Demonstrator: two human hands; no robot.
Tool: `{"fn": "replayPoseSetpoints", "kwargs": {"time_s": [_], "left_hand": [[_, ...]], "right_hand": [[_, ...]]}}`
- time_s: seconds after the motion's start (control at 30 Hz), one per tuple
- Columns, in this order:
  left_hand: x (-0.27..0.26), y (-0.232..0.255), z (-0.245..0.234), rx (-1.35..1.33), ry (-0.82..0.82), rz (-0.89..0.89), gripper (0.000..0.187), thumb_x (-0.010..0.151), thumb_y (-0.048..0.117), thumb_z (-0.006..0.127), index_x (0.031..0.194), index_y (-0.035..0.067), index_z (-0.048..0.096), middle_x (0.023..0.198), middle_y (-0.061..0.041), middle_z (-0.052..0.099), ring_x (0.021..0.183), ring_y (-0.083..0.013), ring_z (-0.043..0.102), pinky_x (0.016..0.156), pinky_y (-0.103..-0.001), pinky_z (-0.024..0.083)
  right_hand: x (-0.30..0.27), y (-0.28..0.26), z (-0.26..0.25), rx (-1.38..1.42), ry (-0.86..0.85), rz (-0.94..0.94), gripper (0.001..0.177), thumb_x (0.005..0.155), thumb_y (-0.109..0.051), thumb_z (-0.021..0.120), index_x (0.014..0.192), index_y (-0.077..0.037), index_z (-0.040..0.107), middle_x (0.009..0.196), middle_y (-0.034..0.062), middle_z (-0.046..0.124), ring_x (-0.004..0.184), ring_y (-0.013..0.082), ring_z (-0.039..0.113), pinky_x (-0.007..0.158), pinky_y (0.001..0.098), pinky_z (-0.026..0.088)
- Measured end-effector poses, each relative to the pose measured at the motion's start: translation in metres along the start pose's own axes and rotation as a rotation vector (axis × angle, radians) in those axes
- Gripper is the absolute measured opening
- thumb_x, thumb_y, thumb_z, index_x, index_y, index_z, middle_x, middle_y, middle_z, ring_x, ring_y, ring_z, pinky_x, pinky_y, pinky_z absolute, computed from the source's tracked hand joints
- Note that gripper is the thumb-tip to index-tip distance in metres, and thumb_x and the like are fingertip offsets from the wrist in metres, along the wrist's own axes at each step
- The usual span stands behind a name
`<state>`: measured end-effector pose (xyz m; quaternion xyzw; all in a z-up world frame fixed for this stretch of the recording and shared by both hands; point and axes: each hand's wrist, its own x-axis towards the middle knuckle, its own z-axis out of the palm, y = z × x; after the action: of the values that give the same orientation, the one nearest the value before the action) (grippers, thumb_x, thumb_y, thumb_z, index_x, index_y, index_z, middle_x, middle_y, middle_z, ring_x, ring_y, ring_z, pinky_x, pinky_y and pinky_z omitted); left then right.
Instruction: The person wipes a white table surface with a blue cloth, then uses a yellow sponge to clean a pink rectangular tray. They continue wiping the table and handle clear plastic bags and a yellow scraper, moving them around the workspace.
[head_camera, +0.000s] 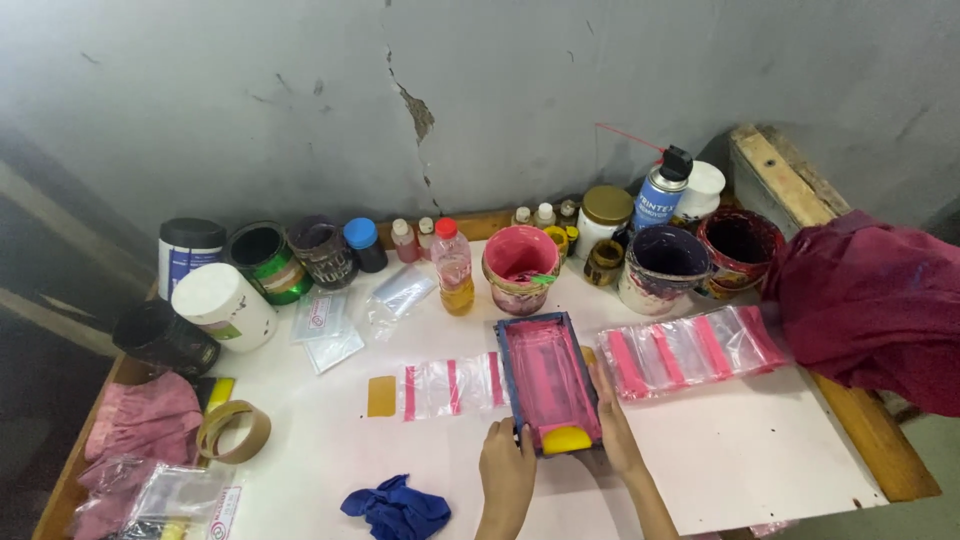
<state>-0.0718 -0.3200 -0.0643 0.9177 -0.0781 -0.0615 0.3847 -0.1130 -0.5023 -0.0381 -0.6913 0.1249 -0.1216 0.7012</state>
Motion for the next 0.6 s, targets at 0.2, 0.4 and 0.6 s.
{"fn": "replayPoseSetpoints", "kwargs": {"time_s": [0.2,0.4,0.6], "left_hand": [[0.013,-0.001,0.005,-0.031,0.05,0.054,0.019,0.097,0.023,0.056,0.103,0.011,0.07,0.091,-0.014,0.067,0.087,-0.0394,0.066,0.078,-0.051,0.052],[0.02,0.003,-0.003,-0.016,0.005,-0.003,0.025,0.1,0.024,0.053,0.108,0.008,0.071,0.095,-0.015,0.067,0.088,-0.0369,0.067,0.077,-0.048,0.054],[0.029,0.001,-0.007,-0.011,-0.01,-0.029,0.023,0.1,0.023,0.055,0.105,0.008,0.071,0.09,-0.012,0.068,0.085,-0.0323,0.067,0.075,-0.045,0.055]], "right_hand": [[0.013,0.026,-0.005,0.089,0.025,0.086,0.089,0.088,-0.065,0.032,0.164,-0.024,0.012,0.173,0.0,0.018,0.16,0.0182,0.016,0.126,0.0448,0.024],[0.017,0.01,0.004,0.09,0.036,0.085,0.087,0.087,-0.068,0.028,0.163,-0.025,0.02,0.174,-0.0072,0.013,0.16,0.0151,0.013,0.127,0.0432,0.023],[0.018,-0.001,0.01,0.06,0.012,0.205,0.096,0.08,-0.076,0.023,0.164,-0.032,0.008,0.174,-0.0064,0.013,0.161,0.0153,0.01,0.128,0.0443,0.016]]}}
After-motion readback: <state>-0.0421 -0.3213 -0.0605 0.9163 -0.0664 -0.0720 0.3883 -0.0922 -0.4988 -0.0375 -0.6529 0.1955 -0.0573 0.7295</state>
